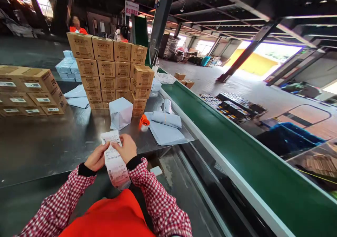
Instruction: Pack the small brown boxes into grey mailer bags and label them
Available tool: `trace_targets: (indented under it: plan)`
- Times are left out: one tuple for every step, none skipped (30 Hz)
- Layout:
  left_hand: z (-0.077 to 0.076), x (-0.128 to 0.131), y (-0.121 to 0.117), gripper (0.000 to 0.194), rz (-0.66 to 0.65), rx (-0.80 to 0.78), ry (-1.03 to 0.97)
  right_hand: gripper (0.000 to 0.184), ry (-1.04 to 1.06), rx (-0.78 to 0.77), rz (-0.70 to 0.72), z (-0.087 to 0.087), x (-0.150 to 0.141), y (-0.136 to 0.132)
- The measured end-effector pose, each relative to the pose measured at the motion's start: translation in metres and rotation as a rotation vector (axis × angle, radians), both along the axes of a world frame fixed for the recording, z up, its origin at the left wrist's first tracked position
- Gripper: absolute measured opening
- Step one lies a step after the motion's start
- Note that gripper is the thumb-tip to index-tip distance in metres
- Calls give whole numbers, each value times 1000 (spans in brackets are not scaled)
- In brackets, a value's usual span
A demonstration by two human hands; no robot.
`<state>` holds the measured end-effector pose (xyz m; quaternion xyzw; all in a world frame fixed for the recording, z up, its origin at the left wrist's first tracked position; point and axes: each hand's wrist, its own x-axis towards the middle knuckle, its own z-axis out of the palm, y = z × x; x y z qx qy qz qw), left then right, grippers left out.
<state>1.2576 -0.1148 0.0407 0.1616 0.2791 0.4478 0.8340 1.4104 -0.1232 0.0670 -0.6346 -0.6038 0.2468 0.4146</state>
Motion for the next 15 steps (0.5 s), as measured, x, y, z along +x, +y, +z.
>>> trace_targets:
  plan:
    - [5, -2, 2, 23, 4, 3, 33, 48, 98, 32, 47, -6, 5, -2]
    - [11, -4, 6, 21, -1, 6, 57, 60, 226, 26, 138, -14, 10, -5]
    - [18, -7, 10, 19, -8, 11, 69, 69, 362, -33, 272, -24, 15, -8]
    - [27, -10, 16, 19, -6, 18, 73, 75, 470, -147, 435, -36, 19, -12]
    - [35, -15, 23, 20, 10, 35, 77, 76, 529, -288, 594, -50, 21, -17]
    - [44, -20, 31, 21, 48, 58, 90, 74, 533, -422, 716, -64, 23, -23]
    - [51, -26, 40, 21, 110, 82, 112, 71, 492, -523, 785, -76, 23, -30]
    - [57, -33, 51, 22, 186, 105, 139, 66, 434, -582, 807, -86, 24, -38]
    - [61, -40, 61, 22, 267, 120, 169, 61, 387, -607, 803, -91, 24, -46]
    - [63, -48, 72, 23, 344, 130, 196, 59, 372, -607, 788, -91, 25, -54]
    - [61, -55, 81, 24, 411, 133, 219, 57, 391, -595, 775, -86, 26, -61]
    - [57, -61, 88, 27, 458, 129, 237, 56, 436, -580, 767, -77, 28, -65]
    - [51, -65, 92, 31, 480, 121, 251, 53, 489, -556, 759, -63, 30, -68]
    - [44, -66, 93, 34, 483, 107, 268, 50, 533, -515, 737, -47, 31, -67]
    - [36, -65, 91, 36, 468, 92, 285, 46, 557, -452, 692, -31, 31, -63]
